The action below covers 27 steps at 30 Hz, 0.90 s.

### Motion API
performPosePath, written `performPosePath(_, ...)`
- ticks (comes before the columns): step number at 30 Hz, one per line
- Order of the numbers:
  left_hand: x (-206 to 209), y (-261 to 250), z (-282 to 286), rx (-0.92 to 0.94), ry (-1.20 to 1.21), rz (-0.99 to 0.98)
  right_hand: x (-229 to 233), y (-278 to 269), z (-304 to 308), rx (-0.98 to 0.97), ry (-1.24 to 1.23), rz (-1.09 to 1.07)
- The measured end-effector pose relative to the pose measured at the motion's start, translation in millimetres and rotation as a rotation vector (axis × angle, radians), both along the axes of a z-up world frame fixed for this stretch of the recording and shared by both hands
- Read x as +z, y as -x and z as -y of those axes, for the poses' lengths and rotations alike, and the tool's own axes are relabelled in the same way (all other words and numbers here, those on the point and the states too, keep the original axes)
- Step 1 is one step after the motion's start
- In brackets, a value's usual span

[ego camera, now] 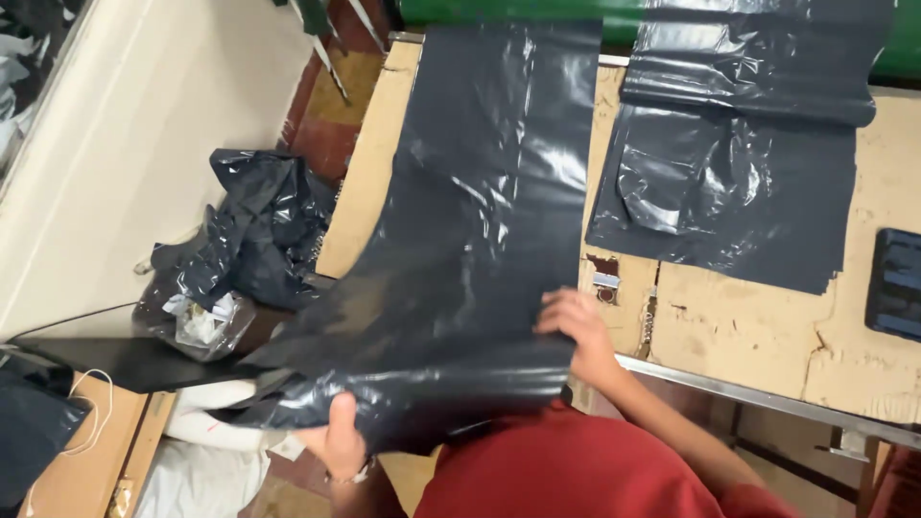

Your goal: Folding large plastic bags into smaller rectangles and stacking them in a basket

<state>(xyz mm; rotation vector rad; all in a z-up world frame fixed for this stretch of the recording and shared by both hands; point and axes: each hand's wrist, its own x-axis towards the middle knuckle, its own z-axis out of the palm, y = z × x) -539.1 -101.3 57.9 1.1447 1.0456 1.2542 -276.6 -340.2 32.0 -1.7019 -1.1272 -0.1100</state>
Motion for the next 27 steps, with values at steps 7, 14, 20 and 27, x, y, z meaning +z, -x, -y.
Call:
performPosePath(7, 75, -107, -85, -0.476, -0.454, -0.194, -40, -24, 7, -0.004, -0.072, -0.438)
performPosePath(14, 102, -305, -187, -1.002, -0.952, -0.113, -123, -216, -71, -0.557, -0.171, -1.060)
performPosePath(20, -61, -240, -217, -0.956, -0.466, -1.127, -212, -272, -84, -0.647, -0.077, -1.073)
performPosePath(27, -116, -204, -209, -0.918, -0.405, -1.344, -210, -263, -80, -0.755, -0.007, -0.974)
